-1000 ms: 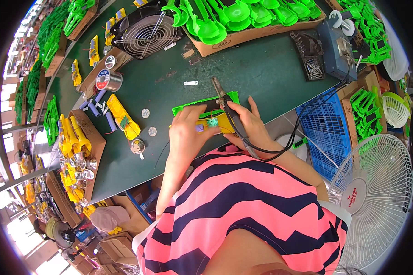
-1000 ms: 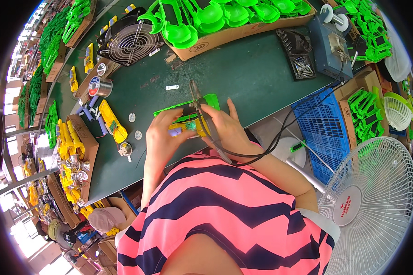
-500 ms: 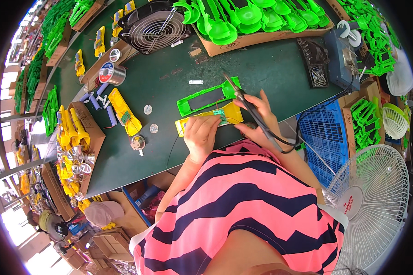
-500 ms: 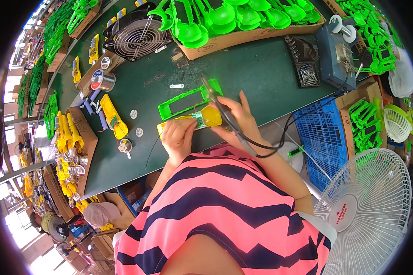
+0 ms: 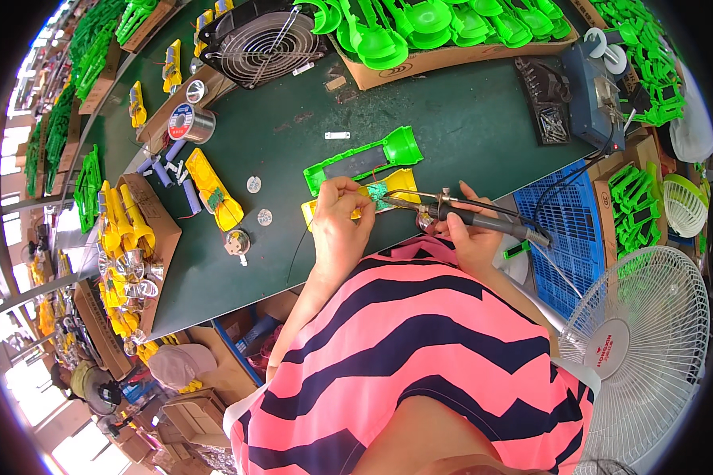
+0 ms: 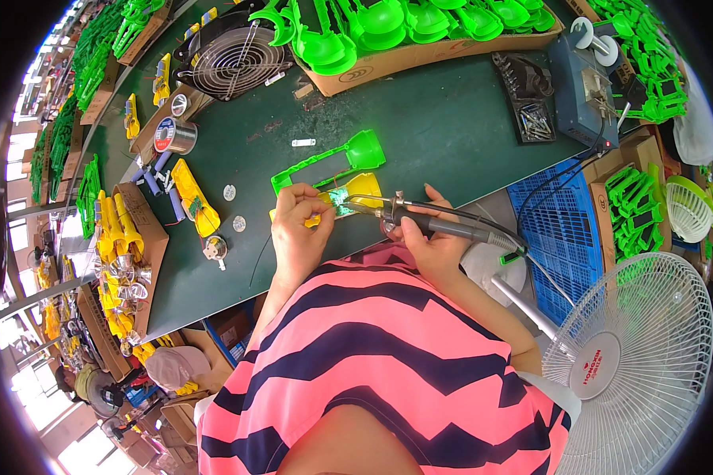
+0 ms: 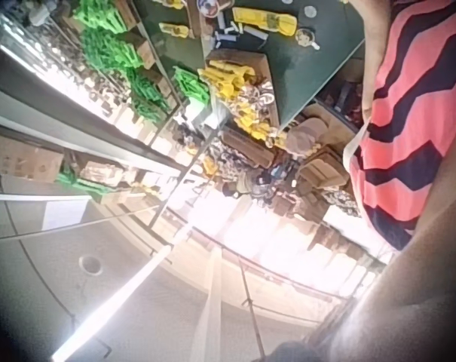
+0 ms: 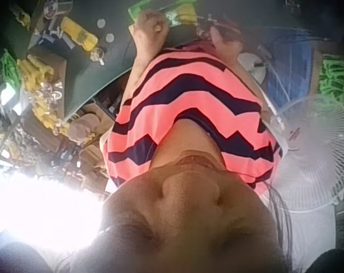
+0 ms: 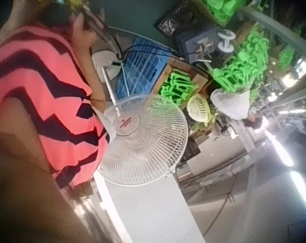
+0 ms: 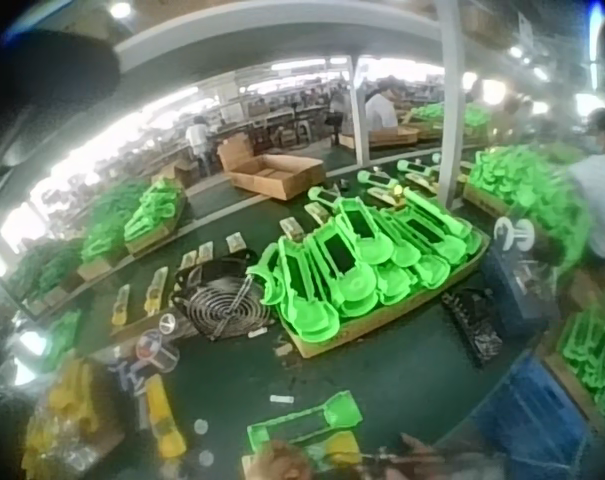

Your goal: The person solders circuit components onto flashlight casings using a soldering iron and assembles the plastic flashlight housings by hand, placing completed flashlights onto the upper shelf.

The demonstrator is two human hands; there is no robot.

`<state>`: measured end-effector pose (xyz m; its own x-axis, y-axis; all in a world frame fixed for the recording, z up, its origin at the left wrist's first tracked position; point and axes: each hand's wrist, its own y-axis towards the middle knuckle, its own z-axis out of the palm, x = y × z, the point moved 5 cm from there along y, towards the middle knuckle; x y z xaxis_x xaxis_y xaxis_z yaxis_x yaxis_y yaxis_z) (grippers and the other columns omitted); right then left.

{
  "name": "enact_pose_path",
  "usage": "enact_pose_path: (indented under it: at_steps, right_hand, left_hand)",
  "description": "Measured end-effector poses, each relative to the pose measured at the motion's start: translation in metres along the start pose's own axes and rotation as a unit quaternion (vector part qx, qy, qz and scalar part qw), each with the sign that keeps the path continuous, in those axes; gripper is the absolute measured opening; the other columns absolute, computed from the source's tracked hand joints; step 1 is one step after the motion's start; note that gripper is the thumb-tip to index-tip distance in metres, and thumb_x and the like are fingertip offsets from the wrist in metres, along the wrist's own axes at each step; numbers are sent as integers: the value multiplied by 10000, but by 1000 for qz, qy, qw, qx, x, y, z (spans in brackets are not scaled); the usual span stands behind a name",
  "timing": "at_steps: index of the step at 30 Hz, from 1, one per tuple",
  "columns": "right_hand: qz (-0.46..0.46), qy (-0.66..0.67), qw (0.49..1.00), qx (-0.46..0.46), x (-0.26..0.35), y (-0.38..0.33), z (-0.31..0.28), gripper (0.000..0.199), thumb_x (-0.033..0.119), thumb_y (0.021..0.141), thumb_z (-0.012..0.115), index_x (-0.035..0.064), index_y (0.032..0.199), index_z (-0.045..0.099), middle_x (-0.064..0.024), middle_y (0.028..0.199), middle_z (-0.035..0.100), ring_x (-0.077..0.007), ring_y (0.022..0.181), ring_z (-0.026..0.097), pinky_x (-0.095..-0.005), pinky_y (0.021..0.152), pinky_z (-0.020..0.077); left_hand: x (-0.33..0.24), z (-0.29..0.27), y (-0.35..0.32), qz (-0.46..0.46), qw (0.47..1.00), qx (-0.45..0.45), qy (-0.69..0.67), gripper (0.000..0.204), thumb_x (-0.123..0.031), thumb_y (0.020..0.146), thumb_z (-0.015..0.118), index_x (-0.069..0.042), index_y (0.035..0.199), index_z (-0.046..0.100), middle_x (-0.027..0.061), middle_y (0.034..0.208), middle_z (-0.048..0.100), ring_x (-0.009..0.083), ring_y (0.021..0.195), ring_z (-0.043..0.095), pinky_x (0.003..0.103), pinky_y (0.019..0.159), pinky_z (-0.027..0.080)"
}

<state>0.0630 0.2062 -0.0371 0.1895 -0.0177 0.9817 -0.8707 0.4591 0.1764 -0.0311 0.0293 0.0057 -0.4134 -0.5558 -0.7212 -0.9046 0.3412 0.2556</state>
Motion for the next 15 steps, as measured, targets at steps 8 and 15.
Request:
enact_pose_path:
  at_steps: [8, 15]
  right_hand:
    - [7, 9, 1000, -26, 3, 2, 6, 162, -17, 733, 582, -21, 890, 540, -24, 634, 619, -98, 672, 597, -437, 994, 267]
    - [26, 19, 999, -8, -1, 3, 5, 195, -5, 739, 590, -22, 920, 520, -41, 634, 621, -100, 649, 612, -424, 1000, 261]
  left_hand:
    - [-2, 1, 1, -7, 1000, 8, -12, 86, 29, 622, 641, 12, 659, 566, 117, 902, 503, 246, 759, 544, 321, 652, 450]
    - [-3, 2, 5, -4, 1000, 15, -1, 100, 44, 595, 629, 13, 645, 549, 124, 892, 499, 258, 752, 537, 327, 639, 451]
